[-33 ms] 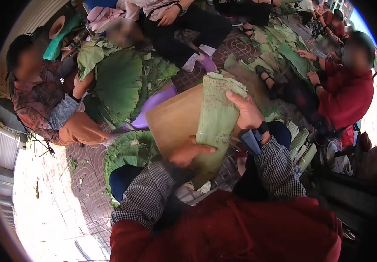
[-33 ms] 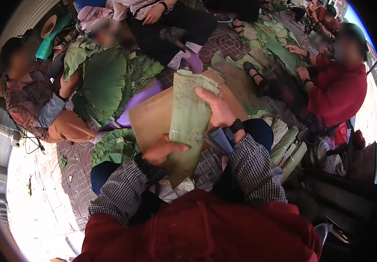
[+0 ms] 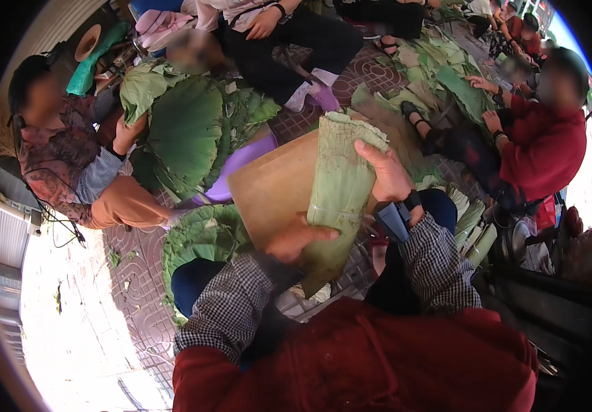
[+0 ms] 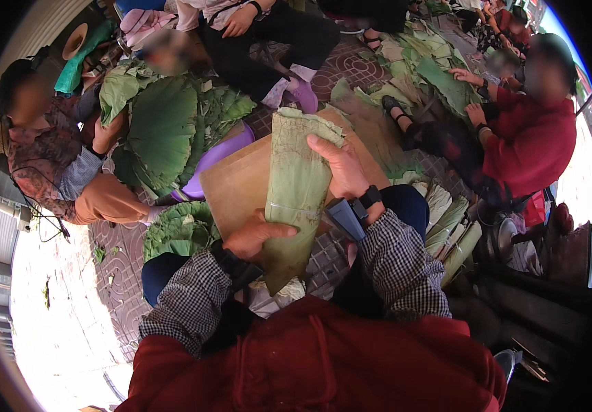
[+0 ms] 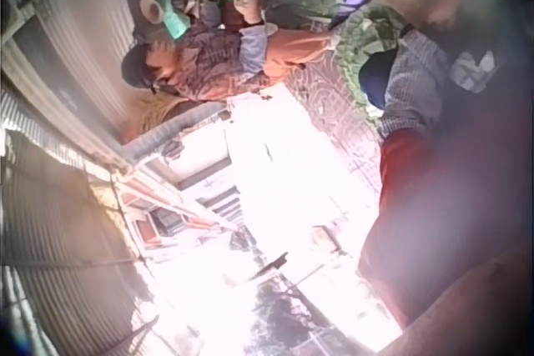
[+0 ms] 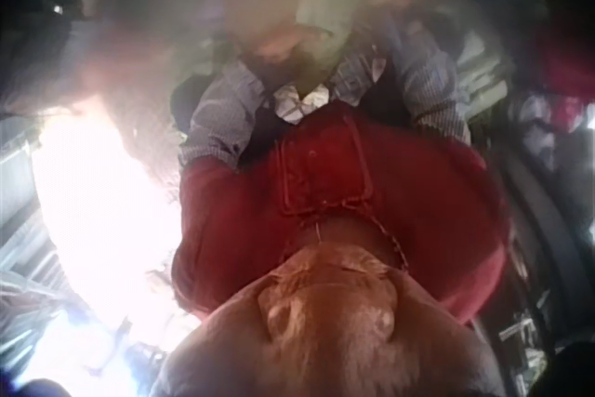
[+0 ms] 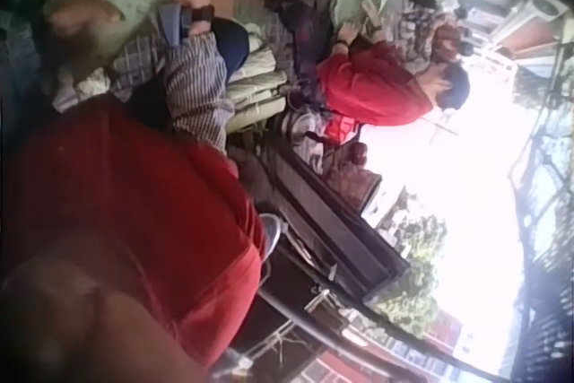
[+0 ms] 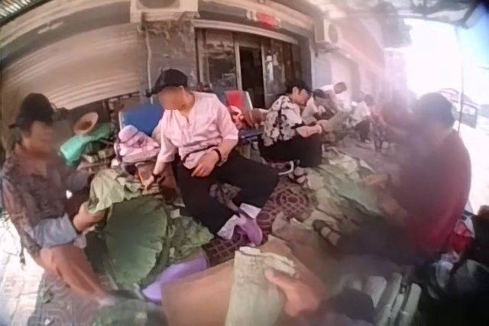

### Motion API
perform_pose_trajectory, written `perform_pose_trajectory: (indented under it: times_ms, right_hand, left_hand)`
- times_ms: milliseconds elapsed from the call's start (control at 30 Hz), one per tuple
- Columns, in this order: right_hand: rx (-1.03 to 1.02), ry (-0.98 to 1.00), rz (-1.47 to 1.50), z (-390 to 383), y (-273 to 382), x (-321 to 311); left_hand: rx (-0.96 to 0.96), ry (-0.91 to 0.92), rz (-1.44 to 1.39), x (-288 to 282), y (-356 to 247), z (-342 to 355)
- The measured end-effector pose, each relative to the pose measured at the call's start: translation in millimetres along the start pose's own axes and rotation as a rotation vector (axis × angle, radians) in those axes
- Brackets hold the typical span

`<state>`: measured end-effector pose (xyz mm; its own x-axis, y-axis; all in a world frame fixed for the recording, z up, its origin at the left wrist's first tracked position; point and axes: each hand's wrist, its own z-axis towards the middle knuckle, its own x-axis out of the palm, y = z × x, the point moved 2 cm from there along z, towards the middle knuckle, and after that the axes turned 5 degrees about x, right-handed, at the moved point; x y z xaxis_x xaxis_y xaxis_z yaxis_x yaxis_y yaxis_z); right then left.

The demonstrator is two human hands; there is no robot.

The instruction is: Wrapping and tying bundles of large green leaves.

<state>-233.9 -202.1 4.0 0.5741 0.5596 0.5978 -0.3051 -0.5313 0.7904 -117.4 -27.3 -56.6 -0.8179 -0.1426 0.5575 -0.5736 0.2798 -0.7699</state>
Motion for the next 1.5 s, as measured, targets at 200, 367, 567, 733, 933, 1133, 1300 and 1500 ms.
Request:
perform_pose_trajectory:
  times_ms: [200, 367, 567, 733, 933, 1133, 1300, 1500]
  right_hand:
    - [-0.092, -0.063, 0.104, 7, -2, -7]
    - [-0.018, -0.066, 0.103, 7, 8, -11]
    - [0.06, 0.097, 0.142, 1, -7, 0]
    - [0.229, 0.196, -0.024, 1, -37, 6]
    - [0.291, 0.141, 0.024, 4, -64, 15]
    - [0.13, -0.043, 0.056, 14, -43, 2]
    - [0.08, -0.059, 0.044, 21, -20, -17]
    - [0.083, -0.041, 0.047, 13, -11, -15]
  left_hand:
    - [-0.051, 0.013, 0.063, 0, 2, -2]
    - [-0.037, 0.02, 0.087, -1, 9, -3]
    - [0.005, -0.014, 0.043, -5, 3, -4]
    - [0.056, -0.074, -0.013, -9, -14, -5]
    - [0.094, -0.074, -0.01, -15, -22, -11]
    - [-0.009, -0.105, -0.028, -14, -23, -11]
    - [0.034, -0.088, 0.009, -7, -14, -7]
    - [0.07, -0.039, -0.051, -6, -5, -1]
